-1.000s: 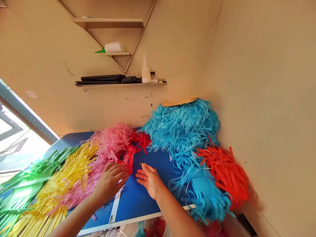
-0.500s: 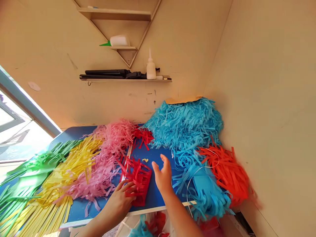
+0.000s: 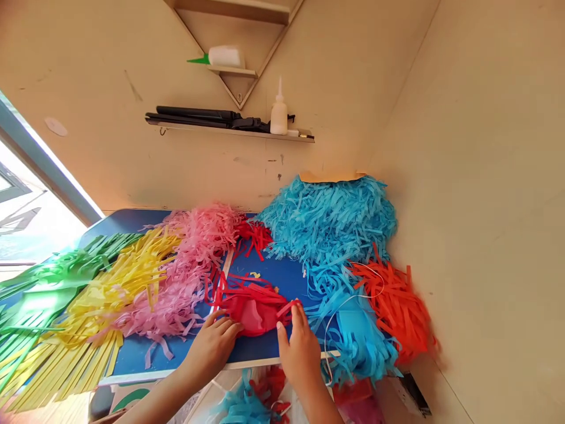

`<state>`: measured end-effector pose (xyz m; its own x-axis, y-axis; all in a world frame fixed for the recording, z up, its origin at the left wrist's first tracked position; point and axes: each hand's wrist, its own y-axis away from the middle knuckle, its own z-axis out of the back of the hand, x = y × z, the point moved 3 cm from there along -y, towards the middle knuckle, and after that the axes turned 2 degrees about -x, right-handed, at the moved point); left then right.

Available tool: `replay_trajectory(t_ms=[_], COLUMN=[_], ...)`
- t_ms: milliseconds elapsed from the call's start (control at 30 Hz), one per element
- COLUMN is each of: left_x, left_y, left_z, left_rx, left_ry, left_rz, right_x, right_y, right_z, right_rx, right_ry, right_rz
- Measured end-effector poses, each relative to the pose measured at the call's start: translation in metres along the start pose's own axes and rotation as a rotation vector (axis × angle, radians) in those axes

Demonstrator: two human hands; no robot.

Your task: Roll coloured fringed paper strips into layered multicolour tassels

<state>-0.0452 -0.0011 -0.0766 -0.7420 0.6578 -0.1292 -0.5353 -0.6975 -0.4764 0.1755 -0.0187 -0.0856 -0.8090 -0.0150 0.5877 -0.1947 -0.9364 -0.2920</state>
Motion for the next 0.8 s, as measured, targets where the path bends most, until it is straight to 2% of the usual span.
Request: replay_trajectory(t_ms=[100, 167, 233, 333, 400, 467, 533, 600, 667, 733, 767, 800], left_x=[0.002, 0.001, 0.0, -0.002, -0.003, -0.003, -0.003, -0.002, -0.001, 0.003, 0.005, 0.008], left_y=[0.002, 0.003, 0.003, 0.003, 0.003, 0.003, 0.002, 0.002, 0.001, 0.0, -0.001, -0.003], left_z=[-0.004, -0.005, -0.005, -0.004, -0.004, -0.002, 0.0, 0.002, 0.004, 0.005, 0.006, 0.007], left_rx=[-0.016, -0.023, -0.021, -0.031, -0.042, -0.044, -0.032, -0.014, 0.006, 0.014, 0.015, 0.015], left_ry=[0.011, 0.025, 0.03, 0.049, 0.065, 0.067, 0.061, 0.059, 0.065, 0.081, 0.094, 0.11], left_rz=[-0.004, -0.005, -0.011, -0.013, -0.012, -0.011, -0.002, 0.009, 0.014, 0.019, 0.029, 0.043], right_x=[0.001, 0.014, 0.034, 0.058, 0.063, 0.06, 0.049, 0.032, 0.015, 0.008, 0.009, 0.013], right_y=[-0.006, -0.005, -0.002, 0.001, -0.005, -0.022, -0.046, -0.071, -0.086, -0.085, -0.079, -0.071], right_z=[0.024, 0.03, 0.019, -0.016, -0.036, -0.047, -0.045, -0.03, -0.006, 0.019, 0.027, 0.03], right_rx=[-0.19, -0.229, -0.06, 0.28, 0.372, 0.387, 0.342, 0.26, 0.115, -0.083, -0.148, -0.142], right_ry=[-0.099, -0.157, -0.162, -0.059, 0.01, 0.075, 0.154, 0.234, 0.303, 0.331, 0.312, 0.271], right_rz=[-0.069, -0.026, 0.139, 0.322, 0.332, 0.318, 0.272, 0.174, 0.045, -0.035, 0.0, 0.102])
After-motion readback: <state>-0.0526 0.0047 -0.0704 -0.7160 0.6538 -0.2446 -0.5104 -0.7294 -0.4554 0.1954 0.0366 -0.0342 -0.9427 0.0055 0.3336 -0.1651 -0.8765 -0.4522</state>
